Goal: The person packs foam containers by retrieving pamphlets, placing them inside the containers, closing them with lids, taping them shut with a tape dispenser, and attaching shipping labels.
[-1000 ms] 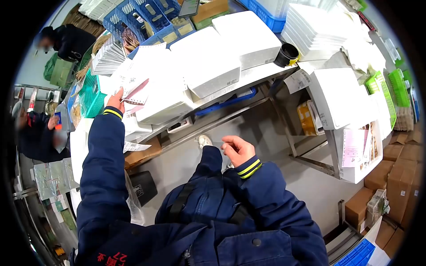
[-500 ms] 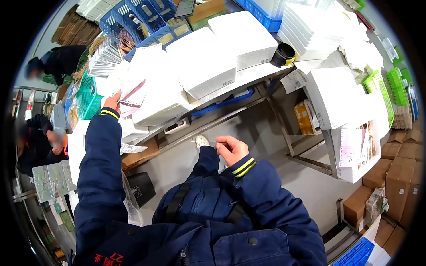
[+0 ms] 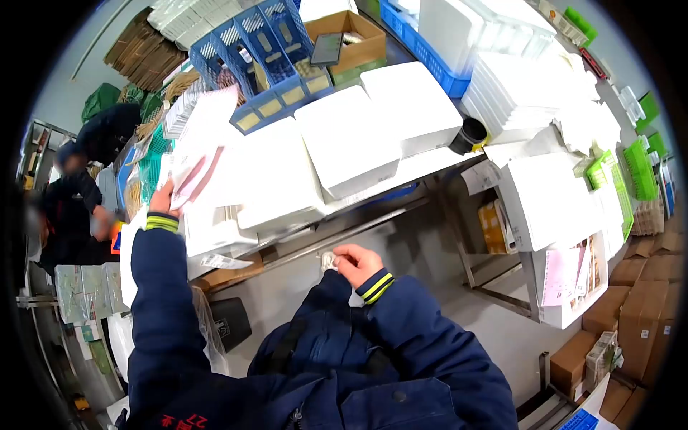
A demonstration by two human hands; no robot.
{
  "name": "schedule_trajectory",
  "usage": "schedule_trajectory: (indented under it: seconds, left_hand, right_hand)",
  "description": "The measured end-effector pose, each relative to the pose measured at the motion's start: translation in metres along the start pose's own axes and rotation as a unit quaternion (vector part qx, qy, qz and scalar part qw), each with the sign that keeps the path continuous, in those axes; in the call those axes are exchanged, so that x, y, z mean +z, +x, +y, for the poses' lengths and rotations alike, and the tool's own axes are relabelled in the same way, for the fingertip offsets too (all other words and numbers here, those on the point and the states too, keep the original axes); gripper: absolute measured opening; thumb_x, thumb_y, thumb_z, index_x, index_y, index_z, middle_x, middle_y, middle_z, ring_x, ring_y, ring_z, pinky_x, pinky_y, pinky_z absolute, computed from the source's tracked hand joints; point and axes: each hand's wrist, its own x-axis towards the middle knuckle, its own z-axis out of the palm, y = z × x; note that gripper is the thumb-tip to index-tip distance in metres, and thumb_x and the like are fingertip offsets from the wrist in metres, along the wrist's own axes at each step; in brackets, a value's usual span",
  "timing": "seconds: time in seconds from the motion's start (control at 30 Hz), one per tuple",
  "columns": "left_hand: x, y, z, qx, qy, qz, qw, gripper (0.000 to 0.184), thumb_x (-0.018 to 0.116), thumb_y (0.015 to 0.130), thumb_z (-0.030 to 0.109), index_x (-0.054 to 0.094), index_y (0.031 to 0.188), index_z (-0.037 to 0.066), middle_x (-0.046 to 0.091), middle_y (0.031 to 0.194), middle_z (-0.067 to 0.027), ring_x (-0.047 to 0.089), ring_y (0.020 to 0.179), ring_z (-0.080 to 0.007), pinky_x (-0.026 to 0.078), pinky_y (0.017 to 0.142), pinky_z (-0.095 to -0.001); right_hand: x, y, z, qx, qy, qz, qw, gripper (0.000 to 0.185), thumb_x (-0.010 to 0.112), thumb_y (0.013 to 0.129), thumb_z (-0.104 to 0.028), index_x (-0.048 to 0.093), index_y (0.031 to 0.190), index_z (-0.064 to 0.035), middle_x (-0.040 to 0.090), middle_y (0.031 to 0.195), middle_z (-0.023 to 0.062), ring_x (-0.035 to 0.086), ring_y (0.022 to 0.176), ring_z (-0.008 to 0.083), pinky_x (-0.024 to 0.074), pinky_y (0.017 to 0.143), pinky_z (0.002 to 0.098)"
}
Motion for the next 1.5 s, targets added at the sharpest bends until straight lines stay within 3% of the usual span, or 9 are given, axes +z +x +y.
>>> schedule_trajectory:
  seconds: [0.27, 0.43, 0.6, 0.73, 0.9, 0.97, 1.07, 1.2, 1.5]
  left_hand:
    - [-0.148, 0.014, -0.033, 0.091, 0.45, 0.119, 0.88, 0.036, 0.055, 0.084, 0.029, 0.061, 0.097, -0.004, 0.065, 0.083, -0.0132, 0.062, 0.076, -0.0206, 0.047, 0.067, -0.0313]
    - [-0.161, 0.019, -0.057, 0.111, 0.356, 0.021, 0.928, 0.054, 0.065, 0.075, 0.014, 0.043, 0.121, -0.002, 0.057, 0.104, -0.015, 0.055, 0.093, -0.021, 0.044, 0.08, -0.0308]
    - [-0.114, 0.013, -0.006, 0.286, 0.695, 0.112, 0.65, 0.077, 0.072, 0.061, 0.006, 0.035, 0.127, 0.001, 0.04, 0.126, -0.0224, 0.039, 0.115, -0.0377, 0.034, 0.096, -0.04]
    - [-0.018, 0.031, 0.012, 0.393, 0.508, -0.102, 0.76, 0.057, 0.064, 0.07, 0.003, 0.041, 0.122, -0.003, 0.044, 0.123, -0.0216, 0.043, 0.112, -0.0365, 0.034, 0.096, -0.0391]
    - [0.096, 0.12, -0.055, 0.42, 0.54, -0.226, 0.693, 0.046, 0.063, 0.077, 0.02, 0.049, 0.115, -0.002, 0.047, 0.12, -0.0216, 0.045, 0.11, -0.0367, 0.036, 0.093, -0.0385]
    - [0.131, 0.117, -0.059, 0.184, 0.597, -0.303, 0.719, 0.05, 0.06, 0.079, 0.035, 0.052, 0.112, -0.001, 0.052, 0.114, -0.0222, 0.048, 0.106, -0.0356, 0.038, 0.091, -0.0372]
    - [0.146, 0.076, -0.027, 0.159, 0.554, -0.305, 0.758, 0.054, 0.062, 0.076, 0.043, 0.056, 0.106, -0.002, 0.059, 0.1, -0.0217, 0.055, 0.094, -0.0351, 0.043, 0.083, -0.0366]
    - [0.118, 0.001, -0.019, 0.405, 0.526, -0.235, 0.71, 0.041, 0.072, 0.068, 0.023, 0.059, 0.099, 0.0, 0.059, 0.098, -0.0173, 0.054, 0.09, -0.0342, 0.042, 0.08, -0.0379]
    - [0.125, -0.091, -0.01, 0.393, 0.505, -0.135, 0.756, 0.049, 0.078, 0.055, 0.019, 0.058, 0.097, 0.004, 0.056, 0.101, -0.0107, 0.049, 0.095, -0.0305, 0.039, 0.083, -0.0389]
  right_hand:
    - [0.026, 0.048, -0.007, 0.015, 0.059, 0.054, 0.997, 0.022, 0.055, 0.083, -0.006, 0.055, 0.102, 0.0051, 0.061, 0.08, 0.0072, 0.059, 0.069, 0.0113, 0.0491, 0.066, 0.0244]
    - [0.047, 0.072, -0.005, 0.094, 0.047, 0.134, 0.985, 0.024, 0.055, 0.085, -0.017, 0.057, 0.101, 0.0002, 0.064, 0.084, 0.0059, 0.059, 0.068, 0.011, 0.0442, 0.057, 0.0234]
    - [0.065, 0.078, -0.005, 0.116, 0.08, 0.24, 0.96, 0.023, 0.059, 0.083, -0.02, 0.059, 0.096, -0.0013, 0.062, 0.077, 0.0031, 0.06, 0.066, 0.012, 0.0448, 0.056, 0.0242]
    - [0.066, 0.083, -0.005, 0.028, 0.036, 0.31, 0.95, 0.036, 0.057, 0.085, -0.023, 0.049, 0.116, -0.0067, 0.057, 0.101, 0.0036, 0.056, 0.085, 0.011, 0.0451, 0.062, 0.0244]
    - [0.081, 0.094, -0.016, 0.041, -0.016, 0.284, 0.958, 0.058, 0.06, 0.083, -0.031, 0.038, 0.129, -0.0045, 0.047, 0.118, 0.0141, 0.053, 0.098, 0.0206, 0.0458, 0.078, 0.0308]
    - [0.087, 0.093, -0.02, 0.083, -0.023, 0.246, 0.965, 0.065, 0.064, 0.08, -0.032, 0.036, 0.129, -0.0008, 0.044, 0.122, 0.0192, 0.049, 0.107, 0.0243, 0.0432, 0.086, 0.0307]
    - [0.082, 0.087, 0.027, 0.007, 0.034, 0.217, 0.976, 0.066, 0.066, 0.08, -0.026, 0.033, 0.13, -0.0001, 0.041, 0.125, 0.0161, 0.048, 0.108, 0.0217, 0.0412, 0.087, 0.0293]
    - [0.067, 0.048, 0.037, -0.021, 0.178, 0.106, 0.978, 0.066, 0.064, 0.079, -0.006, 0.027, 0.134, -0.0036, 0.033, 0.133, 0.0104, 0.038, 0.118, 0.018, 0.0366, 0.092, 0.0278]
    - [0.024, 0.038, 0.032, 0.059, 0.104, -0.048, 0.992, 0.084, 0.069, 0.072, 0.002, 0.019, 0.138, -0.0116, 0.029, 0.136, 0.0078, 0.038, 0.12, 0.0218, 0.0317, 0.097, 0.032]
